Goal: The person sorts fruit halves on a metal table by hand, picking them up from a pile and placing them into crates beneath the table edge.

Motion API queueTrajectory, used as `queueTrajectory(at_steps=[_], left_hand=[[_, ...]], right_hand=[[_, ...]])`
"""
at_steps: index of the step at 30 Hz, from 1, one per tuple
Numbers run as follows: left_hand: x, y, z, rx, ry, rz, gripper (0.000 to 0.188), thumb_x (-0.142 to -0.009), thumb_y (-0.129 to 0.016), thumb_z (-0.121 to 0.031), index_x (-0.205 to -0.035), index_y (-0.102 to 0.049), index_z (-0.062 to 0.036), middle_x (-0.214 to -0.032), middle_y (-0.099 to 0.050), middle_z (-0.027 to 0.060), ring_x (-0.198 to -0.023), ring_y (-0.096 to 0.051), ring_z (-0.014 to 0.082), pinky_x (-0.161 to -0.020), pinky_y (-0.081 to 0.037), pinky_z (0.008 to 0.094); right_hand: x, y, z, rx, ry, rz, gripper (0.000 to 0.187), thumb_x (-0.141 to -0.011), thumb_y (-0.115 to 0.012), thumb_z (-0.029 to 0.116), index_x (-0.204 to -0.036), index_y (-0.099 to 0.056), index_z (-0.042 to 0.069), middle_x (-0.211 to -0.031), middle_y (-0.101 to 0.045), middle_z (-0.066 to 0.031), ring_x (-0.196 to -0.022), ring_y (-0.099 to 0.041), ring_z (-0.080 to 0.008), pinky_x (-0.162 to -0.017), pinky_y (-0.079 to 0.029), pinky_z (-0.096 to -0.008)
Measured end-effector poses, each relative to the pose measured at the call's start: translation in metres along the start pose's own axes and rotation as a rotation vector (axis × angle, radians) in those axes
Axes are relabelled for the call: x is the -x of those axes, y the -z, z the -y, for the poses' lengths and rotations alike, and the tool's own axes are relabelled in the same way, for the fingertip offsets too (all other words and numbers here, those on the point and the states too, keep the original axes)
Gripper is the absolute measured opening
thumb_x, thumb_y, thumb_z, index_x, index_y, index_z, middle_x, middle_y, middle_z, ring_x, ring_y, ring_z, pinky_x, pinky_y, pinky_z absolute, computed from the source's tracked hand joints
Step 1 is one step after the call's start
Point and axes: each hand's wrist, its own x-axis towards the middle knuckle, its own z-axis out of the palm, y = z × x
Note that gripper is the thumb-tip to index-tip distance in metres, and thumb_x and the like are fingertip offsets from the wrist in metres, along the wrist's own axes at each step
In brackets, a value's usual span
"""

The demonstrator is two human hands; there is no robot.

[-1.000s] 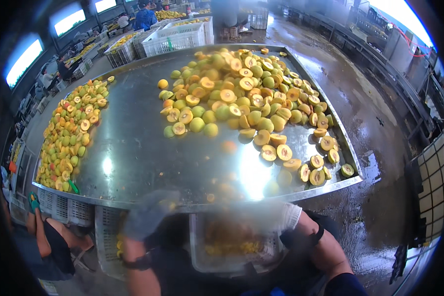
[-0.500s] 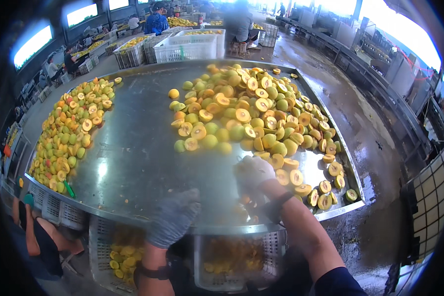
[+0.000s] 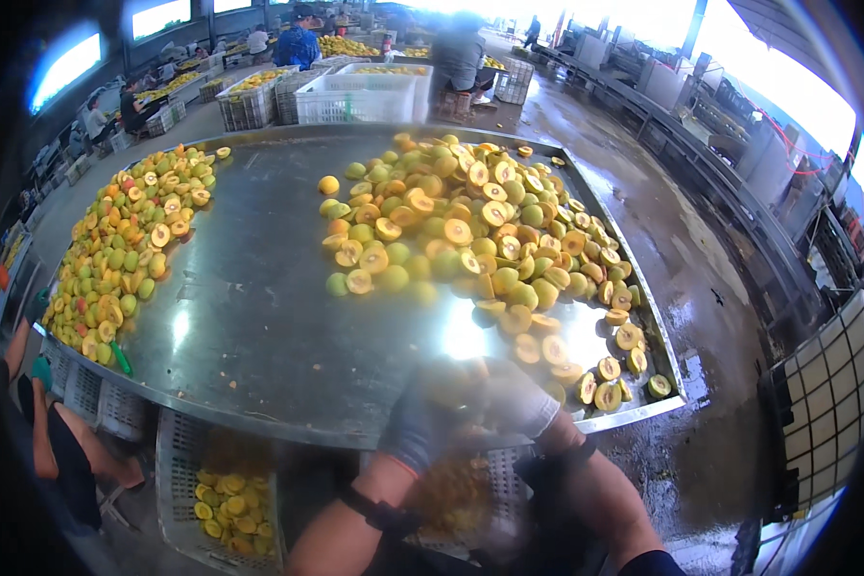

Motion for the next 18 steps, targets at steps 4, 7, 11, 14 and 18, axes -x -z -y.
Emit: queueTrajectory(at_steps=[4, 7, 11, 14, 18], left_hand=[[0.0, -0.013, 0.011, -0.034, -0.071, -0.008, 0.052, -0.104, -0.054, -0.049, -0.134, -0.052, -0.0071, -0.129, -0.059, 0.0136, -0.116, -0.06, 0.0266, -0.102, -0.053, 0.0426], [-0.005, -0.029, -0.007, -0.154, 0.094, -0.146, 0.049, -0.105, -0.053, -0.047, -0.13, -0.056, -0.0059, -0.124, -0.062, 0.0119, -0.112, -0.063, 0.0246, -0.099, -0.054, 0.0401], [0.002, -0.029, -0.019, -0.303, 0.1, -0.256, 0.054, -0.105, -0.048, -0.051, -0.127, -0.059, -0.0037, -0.122, -0.064, 0.0103, -0.109, -0.065, 0.0218, -0.097, -0.055, 0.0366], [-0.005, -0.036, -0.031, -0.139, 0.075, -0.217, 0.062, -0.105, -0.042, -0.057, -0.128, -0.058, -0.0025, -0.124, -0.064, 0.0108, -0.11, -0.065, 0.0208, -0.096, -0.055, 0.0354], [-0.007, -0.034, -0.036, -0.114, 0.107, -0.246, 0.069, -0.105, -0.036, -0.062, -0.131, -0.057, -0.0025, -0.125, -0.064, 0.0124, -0.11, -0.065, 0.022, -0.094, -0.056, 0.036]], right_hand=[[0.022, -0.011, -0.007, 0.049, 0.123, -0.182, 0.03, -0.093, -0.061, 0.014, -0.119, -0.064, -0.001, -0.08, -0.066, -0.0048, -0.066, -0.063, -0.0102, -0.058, -0.051, -0.0258], [0.023, -0.004, -0.022, 0.183, 0.204, -0.268, 0.03, -0.091, -0.062, 0.011, -0.119, -0.064, -0.002, -0.079, -0.065, -0.0049, -0.066, -0.063, -0.0104, -0.06, -0.052, -0.0266], [0.022, 0.0, -0.011, -0.005, 0.079, -0.225, 0.03, -0.091, -0.062, 0.007, -0.119, -0.063, -0.002, -0.078, -0.065, -0.0046, -0.064, -0.061, -0.0107, -0.058, -0.051, -0.0257], [0.027, 0.007, -0.004, -0.319, -0.014, -0.23, 0.03, -0.092, -0.064, 0.007, -0.12, -0.063, -0.002, -0.077, -0.064, -0.0033, -0.062, -0.06, -0.0105, -0.056, -0.05, -0.0249], [0.027, 0.005, -0.002, -0.139, 0.024, -0.196, 0.032, -0.093, -0.068, 0.016, -0.12, -0.062, -0.001, -0.079, -0.066, -0.0072, -0.064, -0.063, -0.0165, -0.059, -0.051, -0.0294]])
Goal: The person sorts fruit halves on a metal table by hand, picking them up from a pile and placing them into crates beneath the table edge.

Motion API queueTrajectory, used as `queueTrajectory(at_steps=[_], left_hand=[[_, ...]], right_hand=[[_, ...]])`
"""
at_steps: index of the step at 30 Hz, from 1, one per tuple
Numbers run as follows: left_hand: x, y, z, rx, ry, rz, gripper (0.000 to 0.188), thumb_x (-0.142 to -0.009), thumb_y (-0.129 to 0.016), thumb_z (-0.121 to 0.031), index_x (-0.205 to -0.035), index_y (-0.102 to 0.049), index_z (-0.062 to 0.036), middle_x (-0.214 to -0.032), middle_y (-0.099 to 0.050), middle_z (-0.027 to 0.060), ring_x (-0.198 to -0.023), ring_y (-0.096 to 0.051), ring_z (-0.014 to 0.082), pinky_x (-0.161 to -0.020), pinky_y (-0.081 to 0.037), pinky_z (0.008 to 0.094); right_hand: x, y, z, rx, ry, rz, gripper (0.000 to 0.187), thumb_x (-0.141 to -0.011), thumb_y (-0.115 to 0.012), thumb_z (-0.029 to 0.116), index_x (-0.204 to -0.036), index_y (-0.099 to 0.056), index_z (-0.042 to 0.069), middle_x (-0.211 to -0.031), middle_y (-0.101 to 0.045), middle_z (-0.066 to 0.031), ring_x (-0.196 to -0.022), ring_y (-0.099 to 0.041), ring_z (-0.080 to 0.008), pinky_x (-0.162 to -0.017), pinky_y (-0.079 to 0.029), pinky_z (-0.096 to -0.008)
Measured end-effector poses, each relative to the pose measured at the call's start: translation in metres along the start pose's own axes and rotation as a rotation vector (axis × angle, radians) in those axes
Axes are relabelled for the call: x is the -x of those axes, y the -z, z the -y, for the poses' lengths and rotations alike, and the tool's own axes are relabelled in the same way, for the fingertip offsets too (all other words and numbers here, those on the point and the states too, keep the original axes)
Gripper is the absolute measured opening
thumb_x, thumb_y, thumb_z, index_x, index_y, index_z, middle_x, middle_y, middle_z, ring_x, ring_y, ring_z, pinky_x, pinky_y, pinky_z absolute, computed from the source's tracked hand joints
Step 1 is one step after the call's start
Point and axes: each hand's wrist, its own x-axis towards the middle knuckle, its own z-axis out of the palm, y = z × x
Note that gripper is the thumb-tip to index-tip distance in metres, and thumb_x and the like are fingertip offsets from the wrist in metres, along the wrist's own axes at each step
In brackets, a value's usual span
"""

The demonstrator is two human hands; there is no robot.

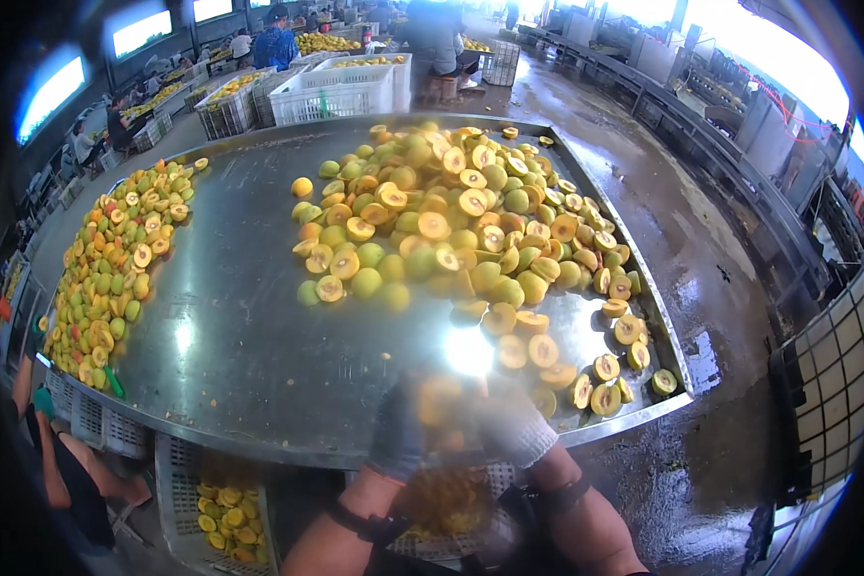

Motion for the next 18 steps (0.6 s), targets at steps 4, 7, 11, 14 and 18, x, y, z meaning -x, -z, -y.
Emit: queueTrajectory(at_steps=[4, 7, 11, 14, 18], left_hand=[[-0.002, 0.002, -0.002, 0.308, 0.148, 0.0, 0.069, -0.104, -0.038, -0.063, -0.133, -0.056, -0.0034, -0.12, -0.064, 0.0126, -0.103, -0.066, 0.0236, -0.088, -0.058, 0.0372], [0.0, 0.001, -0.008, 0.405, 0.133, -0.016, 0.07, -0.103, -0.039, -0.065, -0.133, -0.055, -0.0043, -0.117, -0.065, 0.0118, -0.098, -0.066, 0.0236, -0.085, -0.058, 0.0378], [-0.001, 0.001, -0.007, 0.495, 0.133, -0.12, 0.072, -0.101, -0.04, -0.067, -0.134, -0.055, -0.0051, -0.114, -0.065, 0.0118, -0.098, -0.066, 0.0235, -0.088, -0.057, 0.0386], [0.001, 0.004, -0.017, 0.606, 0.185, -0.162, 0.073, -0.101, -0.039, -0.067, -0.128, -0.058, -0.0021, -0.113, -0.067, 0.012, -0.1, -0.068, 0.0234, -0.088, -0.059, 0.038], [-0.001, 0.02, -0.02, 0.612, 0.094, 0.077, 0.07, -0.101, -0.043, -0.065, -0.131, -0.055, -0.0039, -0.116, -0.065, 0.0127, -0.102, -0.067, 0.0259, -0.087, -0.058, 0.0396]], right_hand=[[-0.008, -0.014, -0.028, 0.661, 0.176, -0.238, 0.049, -0.088, -0.075, 0.031, -0.123, -0.06, 0.001, -0.088, -0.067, -0.0194, -0.084, -0.067, -0.0342, -0.077, -0.052, -0.0447], [0.001, -0.016, -0.01, 0.576, 0.152, -0.216, 0.05, -0.087, -0.076, 0.031, -0.124, -0.06, 0.001, -0.09, -0.067, -0.0194, -0.083, -0.067, -0.0331, -0.075, -0.052, -0.0451], [-0.009, -0.004, -0.04, 0.373, 0.234, -0.135, 0.049, -0.095, -0.068, 0.04, -0.125, -0.06, 0.002, -0.094, -0.069, -0.0134, -0.077, -0.065, -0.0237, -0.071, -0.052, -0.0367], [0.002, 0.001, -0.023, -0.039, -0.026, -0.101, 0.048, -0.104, -0.051, 0.044, -0.128, -0.059, 0.002, -0.094, -0.066, -0.0062, -0.075, -0.059, -0.0134, -0.066, -0.048, -0.0268], [0.019, -0.002, -0.011, 0.102, 0.091, -0.086, 0.046, -0.109, -0.044, 0.041, -0.128, -0.059, 0.002, -0.09, -0.061, -0.0006, -0.076, -0.055, -0.0092, -0.067, -0.047, -0.0247]])
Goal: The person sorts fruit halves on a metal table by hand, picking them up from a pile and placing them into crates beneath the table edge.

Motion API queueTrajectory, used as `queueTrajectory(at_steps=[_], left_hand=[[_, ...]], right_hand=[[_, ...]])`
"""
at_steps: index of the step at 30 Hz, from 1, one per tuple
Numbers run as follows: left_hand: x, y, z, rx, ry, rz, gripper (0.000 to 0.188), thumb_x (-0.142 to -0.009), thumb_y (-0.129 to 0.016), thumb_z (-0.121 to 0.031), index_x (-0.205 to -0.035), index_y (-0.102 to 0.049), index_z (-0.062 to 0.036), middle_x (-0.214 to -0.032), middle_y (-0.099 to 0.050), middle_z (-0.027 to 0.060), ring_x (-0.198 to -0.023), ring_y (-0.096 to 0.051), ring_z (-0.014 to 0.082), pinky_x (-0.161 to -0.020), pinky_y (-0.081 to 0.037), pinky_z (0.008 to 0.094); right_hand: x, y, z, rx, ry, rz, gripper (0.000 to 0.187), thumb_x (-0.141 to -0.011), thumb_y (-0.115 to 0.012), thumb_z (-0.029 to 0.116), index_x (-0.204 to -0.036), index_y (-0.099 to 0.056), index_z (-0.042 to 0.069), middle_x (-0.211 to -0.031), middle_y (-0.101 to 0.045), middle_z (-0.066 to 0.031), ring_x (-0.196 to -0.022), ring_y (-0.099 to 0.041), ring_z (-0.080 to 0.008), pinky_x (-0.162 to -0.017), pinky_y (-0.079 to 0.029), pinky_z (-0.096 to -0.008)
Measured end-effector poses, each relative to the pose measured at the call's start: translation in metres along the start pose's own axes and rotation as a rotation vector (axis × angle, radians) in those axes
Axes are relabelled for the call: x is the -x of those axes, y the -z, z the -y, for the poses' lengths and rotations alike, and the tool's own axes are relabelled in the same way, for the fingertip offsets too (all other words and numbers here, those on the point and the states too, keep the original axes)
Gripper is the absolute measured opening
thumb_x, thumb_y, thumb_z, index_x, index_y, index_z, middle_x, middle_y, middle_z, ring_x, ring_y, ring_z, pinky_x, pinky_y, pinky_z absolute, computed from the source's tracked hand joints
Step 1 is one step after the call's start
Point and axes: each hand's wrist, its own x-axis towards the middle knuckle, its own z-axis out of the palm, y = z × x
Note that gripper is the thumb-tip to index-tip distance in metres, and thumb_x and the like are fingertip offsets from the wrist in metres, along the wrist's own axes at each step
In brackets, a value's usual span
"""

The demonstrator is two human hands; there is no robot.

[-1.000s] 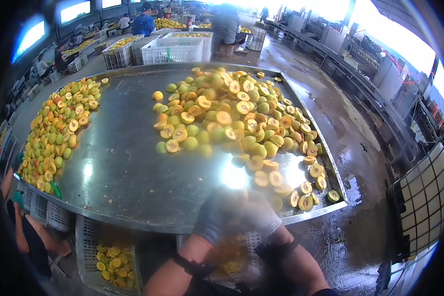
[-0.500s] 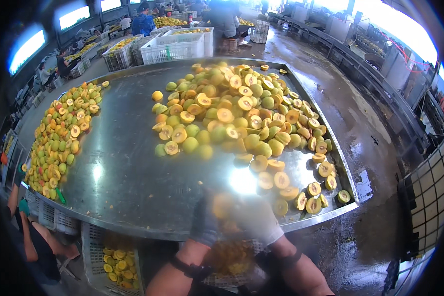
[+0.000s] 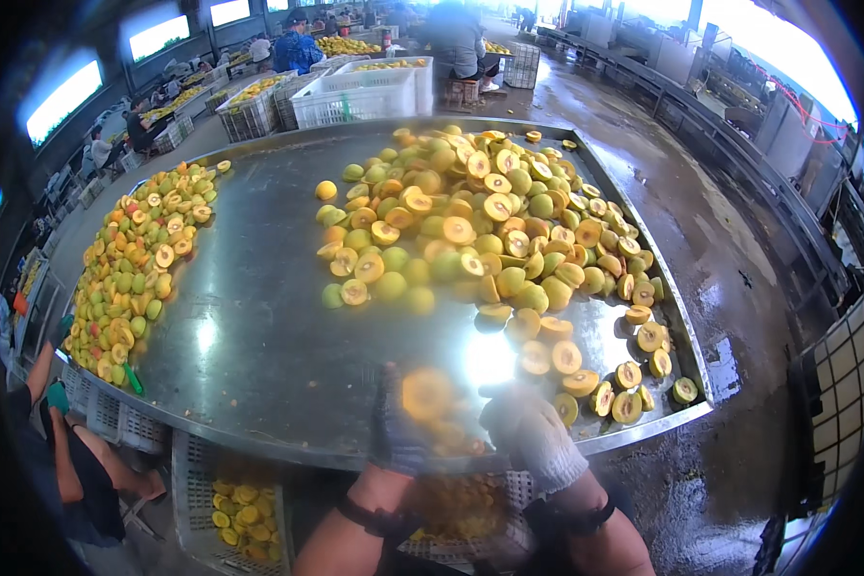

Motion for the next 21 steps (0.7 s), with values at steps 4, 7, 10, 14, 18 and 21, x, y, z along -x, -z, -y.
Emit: queueTrajectory(at_steps=[4, 7, 10, 14, 18, 21], left_hand=[[-0.002, -0.009, -0.001, -0.049, -0.118, -0.039, 0.061, -0.104, -0.045, -0.052, -0.138, -0.052, -0.0021, -0.115, -0.065, 0.0134, -0.104, -0.066, 0.0254, -0.091, -0.056, 0.04], [-0.003, -0.011, -0.002, -0.275, -0.28, -0.046, 0.057, -0.105, -0.047, -0.045, -0.141, -0.051, -0.0012, -0.116, -0.066, 0.0146, -0.106, -0.066, 0.0254, -0.093, -0.056, 0.04], [-0.003, -0.005, -0.003, -0.247, -0.232, -0.076, 0.053, -0.103, -0.051, -0.04, -0.14, -0.052, -0.0014, -0.118, -0.066, 0.0157, -0.106, -0.066, 0.026, -0.093, -0.056, 0.04], [0.0, -0.003, -0.005, 0.16, 0.009, 0.308, 0.048, -0.101, -0.053, -0.035, -0.135, -0.054, -0.0009, -0.117, -0.066, 0.0159, -0.105, -0.066, 0.0268, -0.093, -0.055, 0.0406], [0.003, -0.01, 0.0, -0.432, -0.257, -0.033, 0.045, -0.102, -0.052, -0.045, -0.12, -0.06, -0.0044, -0.106, -0.069, 0.012, -0.093, -0.066, 0.0284, -0.088, -0.055, 0.0446], [0.002, -0.009, 0.003, 0.102, -0.037, -0.056, 0.064, -0.103, -0.049, -0.054, -0.14, -0.052, -0.0023, -0.123, -0.065, 0.0155, -0.109, -0.065, 0.0279, -0.098, -0.053, 0.0432]], right_hand=[[0.004, -0.006, -0.001, 0.244, 0.188, 0.06, 0.037, -0.106, -0.05, 0.035, -0.124, -0.058, 0.003, -0.093, -0.063, -0.0073, -0.081, -0.061, -0.0174, -0.073, -0.05, -0.0315], [0.009, -0.014, -0.001, 0.386, 0.308, 0.031, 0.035, -0.102, -0.059, 0.031, -0.125, -0.057, 0.005, -0.099, -0.067, -0.0173, -0.087, -0.068, -0.029, -0.076, -0.053, -0.0382], [0.011, -0.023, 0.013, 0.532, 0.316, -0.008, 0.039, -0.098, -0.064, 0.031, -0.126, -0.056, 0.006, -0.099, -0.068, -0.0185, -0.091, -0.068, -0.0378, -0.076, -0.054, -0.0424], [0.01, -0.029, 0.014, 0.599, 0.371, -0.053, 0.037, -0.1, -0.06, 0.035, -0.124, -0.057, 0.006, -0.095, -0.068, -0.0188, -0.086, -0.068, -0.0414, -0.073, -0.054, -0.0452], [0.011, -0.031, 0.004, 0.445, 0.28, -0.074, 0.034, -0.102, -0.056, 0.035, -0.118, -0.058, 0.005, -0.094, -0.068, -0.0207, -0.085, -0.067, -0.0436, -0.07, -0.052, -0.0481], [0.005, -0.027, -0.009, 0.407, 0.265, -0.032, 0.033, -0.103, -0.054, 0.035, -0.114, -0.057, 0.004, -0.09, -0.067, -0.0223, -0.083, -0.066, -0.0452, -0.069, -0.051, -0.0511]])
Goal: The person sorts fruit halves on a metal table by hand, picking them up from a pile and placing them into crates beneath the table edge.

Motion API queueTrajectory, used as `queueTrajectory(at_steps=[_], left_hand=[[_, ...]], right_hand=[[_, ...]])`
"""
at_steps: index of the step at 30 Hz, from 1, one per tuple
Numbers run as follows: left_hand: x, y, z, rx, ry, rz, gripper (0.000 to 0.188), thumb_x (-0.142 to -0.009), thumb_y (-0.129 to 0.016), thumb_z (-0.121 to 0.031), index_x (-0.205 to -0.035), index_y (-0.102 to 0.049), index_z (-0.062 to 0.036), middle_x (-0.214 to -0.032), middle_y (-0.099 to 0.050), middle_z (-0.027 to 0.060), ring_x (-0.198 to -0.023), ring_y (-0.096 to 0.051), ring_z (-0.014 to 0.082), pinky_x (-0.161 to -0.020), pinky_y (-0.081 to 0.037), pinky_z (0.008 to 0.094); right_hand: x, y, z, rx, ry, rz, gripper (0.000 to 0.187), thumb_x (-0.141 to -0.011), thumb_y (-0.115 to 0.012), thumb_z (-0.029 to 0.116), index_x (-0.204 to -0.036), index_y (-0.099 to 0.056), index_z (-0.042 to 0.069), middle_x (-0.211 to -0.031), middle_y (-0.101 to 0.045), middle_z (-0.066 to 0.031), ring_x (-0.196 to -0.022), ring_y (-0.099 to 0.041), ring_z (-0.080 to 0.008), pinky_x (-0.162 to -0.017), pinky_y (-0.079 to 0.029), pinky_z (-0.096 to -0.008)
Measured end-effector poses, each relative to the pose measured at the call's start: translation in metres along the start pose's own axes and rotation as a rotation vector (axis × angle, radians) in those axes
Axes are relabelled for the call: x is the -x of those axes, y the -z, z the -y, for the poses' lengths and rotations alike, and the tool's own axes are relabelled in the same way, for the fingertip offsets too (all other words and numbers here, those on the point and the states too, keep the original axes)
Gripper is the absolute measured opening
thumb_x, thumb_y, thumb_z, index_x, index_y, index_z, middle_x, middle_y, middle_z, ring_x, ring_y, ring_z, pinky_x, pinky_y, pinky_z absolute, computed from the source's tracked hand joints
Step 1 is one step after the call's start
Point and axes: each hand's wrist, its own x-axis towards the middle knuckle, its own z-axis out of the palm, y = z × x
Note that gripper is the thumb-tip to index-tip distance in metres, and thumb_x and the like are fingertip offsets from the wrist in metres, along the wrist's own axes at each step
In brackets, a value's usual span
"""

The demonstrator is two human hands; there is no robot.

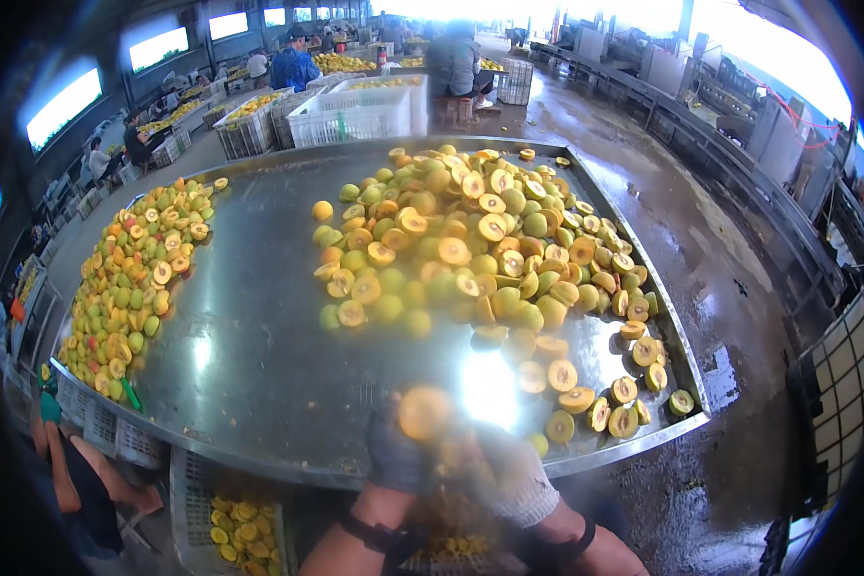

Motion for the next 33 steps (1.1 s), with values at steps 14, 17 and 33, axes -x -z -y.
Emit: queueTrajectory(at_steps=[14, 17, 33], left_hand=[[-0.005, 0.028, 0.021, 0.457, 0.186, 0.324, 0.055, -0.104, -0.045, -0.046, -0.138, -0.052, -0.0044, -0.129, -0.062, 0.0146, -0.115, -0.061, 0.0288, -0.104, -0.049, 0.0443], [-0.005, 0.034, 0.025, 0.463, 0.153, 0.245, 0.052, -0.103, -0.046, -0.048, -0.132, -0.056, -0.0051, -0.123, -0.064, 0.0149, -0.111, -0.063, 0.0288, -0.1, -0.051, 0.0448], [0.001, 0.036, 0.016, -0.653, -0.239, 0.071, 0.042, -0.102, -0.048, -0.041, -0.116, -0.06, -0.0032, -0.104, -0.068, 0.0128, -0.099, -0.067, 0.0259, -0.088, -0.056, 0.0421]], right_hand=[[-0.003, -0.016, 0.013, 0.266, 0.009, -0.081, 0.03, -0.102, -0.055, 0.037, -0.101, -0.055, 0.007, -0.072, -0.064, -0.0193, -0.068, -0.065, -0.045, -0.059, -0.049, -0.0529], [0.0, -0.019, 0.014, 0.28, -0.01, -0.073, 0.029, -0.101, -0.055, 0.036, -0.1, -0.055, 0.007, -0.071, -0.064, -0.0195, -0.066, -0.065, -0.0444, -0.057, -0.05, -0.0529], [-0.003, -0.034, 0.005, 0.101, 0.052, -0.036, 0.037, -0.103, -0.05, 0.036, -0.098, -0.057, 0.0, -0.071, -0.063, -0.0271, -0.067, -0.063, -0.0483, -0.06, -0.05, -0.0531]])
